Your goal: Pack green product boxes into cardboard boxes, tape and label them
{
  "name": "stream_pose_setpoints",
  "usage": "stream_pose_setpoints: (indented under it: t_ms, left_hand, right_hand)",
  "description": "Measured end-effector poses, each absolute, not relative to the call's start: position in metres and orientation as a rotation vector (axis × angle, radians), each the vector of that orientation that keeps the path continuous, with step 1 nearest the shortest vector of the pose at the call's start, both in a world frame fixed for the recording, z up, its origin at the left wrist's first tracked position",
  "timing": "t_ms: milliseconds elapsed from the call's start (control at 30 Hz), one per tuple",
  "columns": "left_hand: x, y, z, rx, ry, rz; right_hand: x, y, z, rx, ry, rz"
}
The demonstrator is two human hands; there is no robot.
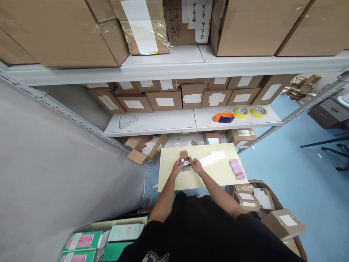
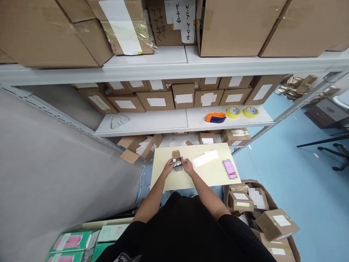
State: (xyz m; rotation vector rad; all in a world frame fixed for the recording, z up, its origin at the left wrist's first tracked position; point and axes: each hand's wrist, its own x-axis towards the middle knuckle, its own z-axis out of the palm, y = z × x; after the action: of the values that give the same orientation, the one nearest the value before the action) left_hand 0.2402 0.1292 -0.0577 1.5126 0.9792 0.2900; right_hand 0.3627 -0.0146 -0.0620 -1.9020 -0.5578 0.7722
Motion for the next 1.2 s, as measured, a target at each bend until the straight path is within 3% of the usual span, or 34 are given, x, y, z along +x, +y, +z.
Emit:
stream_pose_setpoints:
  t_ms: [400,633,1200]
  left_hand:
    - [0.225,0.133,-0.052,1.556,0.793,0.354]
    - [0.210,0.127,-0.051,1.612,0.762,0.261]
    - [0.210,0.105,-0.034,1.758,0.782,0.345]
  right_hand:
    - [0.362,-0.026,-0.050,-1.648,-0.648,0.969]
    - [0.355,-0.034,-0.053,-1.556,-0.655,0.884]
    - [0.340,-0.023,-0.049,-1.859,-0.628,0.662]
